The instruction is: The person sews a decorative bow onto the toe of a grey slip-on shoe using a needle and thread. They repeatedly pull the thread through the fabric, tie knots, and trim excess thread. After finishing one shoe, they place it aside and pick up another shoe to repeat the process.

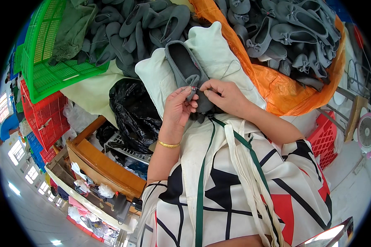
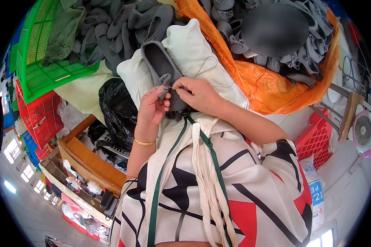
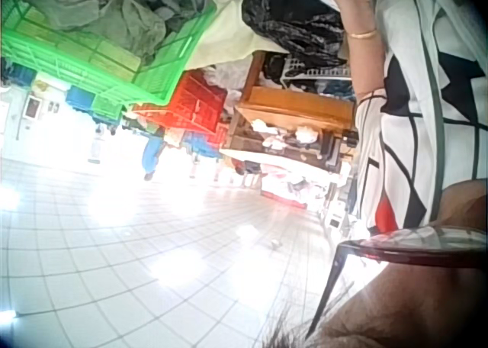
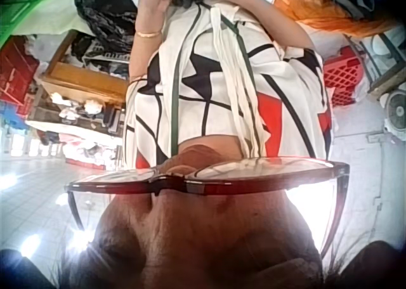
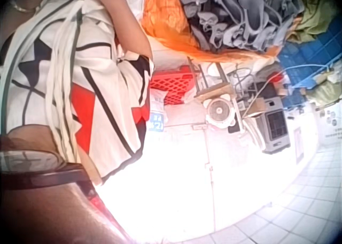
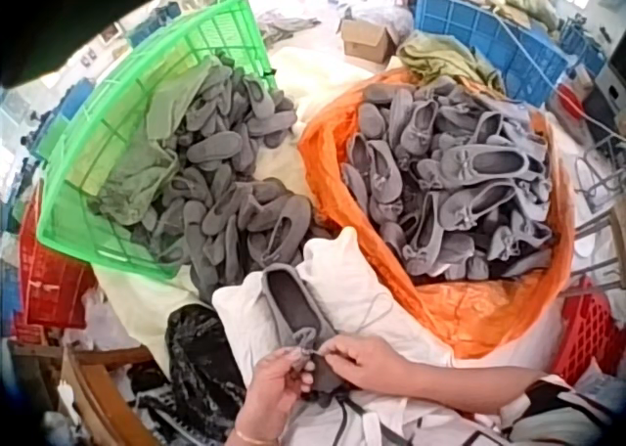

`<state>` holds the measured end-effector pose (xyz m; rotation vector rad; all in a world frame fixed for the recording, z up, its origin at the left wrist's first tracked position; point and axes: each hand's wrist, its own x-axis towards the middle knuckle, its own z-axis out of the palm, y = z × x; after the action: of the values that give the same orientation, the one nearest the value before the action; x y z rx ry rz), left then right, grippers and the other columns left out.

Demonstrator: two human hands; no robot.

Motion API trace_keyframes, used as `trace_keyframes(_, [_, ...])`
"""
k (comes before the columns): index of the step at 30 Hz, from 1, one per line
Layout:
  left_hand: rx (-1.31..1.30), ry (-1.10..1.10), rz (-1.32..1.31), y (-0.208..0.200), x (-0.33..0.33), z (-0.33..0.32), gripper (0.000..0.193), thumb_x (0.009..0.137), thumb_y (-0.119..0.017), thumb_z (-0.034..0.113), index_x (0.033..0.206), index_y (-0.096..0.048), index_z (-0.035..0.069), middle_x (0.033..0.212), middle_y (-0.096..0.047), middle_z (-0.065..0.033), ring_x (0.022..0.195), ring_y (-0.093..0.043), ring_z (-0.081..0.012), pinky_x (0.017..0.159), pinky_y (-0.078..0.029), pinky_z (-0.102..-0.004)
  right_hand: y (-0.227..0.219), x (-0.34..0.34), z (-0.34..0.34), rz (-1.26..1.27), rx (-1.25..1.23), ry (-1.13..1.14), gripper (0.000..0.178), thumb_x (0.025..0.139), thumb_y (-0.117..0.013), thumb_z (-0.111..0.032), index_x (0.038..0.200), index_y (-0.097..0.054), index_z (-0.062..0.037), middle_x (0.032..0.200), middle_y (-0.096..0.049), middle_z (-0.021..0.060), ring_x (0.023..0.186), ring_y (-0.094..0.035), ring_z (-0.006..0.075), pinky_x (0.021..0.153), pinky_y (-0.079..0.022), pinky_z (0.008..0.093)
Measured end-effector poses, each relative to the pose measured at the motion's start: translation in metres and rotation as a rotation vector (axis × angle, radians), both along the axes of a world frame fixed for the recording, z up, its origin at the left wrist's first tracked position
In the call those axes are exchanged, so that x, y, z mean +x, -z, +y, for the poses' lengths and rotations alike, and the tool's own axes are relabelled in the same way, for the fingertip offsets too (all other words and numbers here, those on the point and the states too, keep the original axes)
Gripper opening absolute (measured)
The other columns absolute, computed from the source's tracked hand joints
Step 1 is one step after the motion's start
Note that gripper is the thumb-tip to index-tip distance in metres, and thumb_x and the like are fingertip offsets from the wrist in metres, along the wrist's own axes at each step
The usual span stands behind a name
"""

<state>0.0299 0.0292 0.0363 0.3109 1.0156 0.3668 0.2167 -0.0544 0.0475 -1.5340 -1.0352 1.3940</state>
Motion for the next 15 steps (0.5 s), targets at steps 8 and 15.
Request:
trace_keyframes(8, [0.076,-0.009,0.009,-0.003,0.003,-0.005,0.016,0.098,-0.058,0.017,0.103,-0.060,0.002,0.084,-0.070,-0.0116,0.058,-0.067,-0.0147,0.046,-0.054,-0.0236,0.006,0.000,0.000,-0.017,0.057,0.007,0.017,0.090,-0.057,-0.009,0.103,-0.064,-0.0008,0.080,-0.066,0.0112,0.069,-0.060,0.0142,0.067,-0.048,0.0272])
trace_keyframes(15, [0.125,-0.028,0.063,-0.008,0.006,-0.008,0.014,0.098,-0.057,0.016,0.104,-0.059,0.004,0.086,-0.070,-0.0122,0.062,-0.068,-0.0167,0.050,-0.057,-0.0247,0.004,-0.001,0.002,0.062,0.035,-0.006,0.014,0.092,-0.057,-0.006,0.102,-0.065,0.0000,0.079,-0.065,0.0047,0.068,-0.056,0.0095,0.064,-0.046,0.0249])
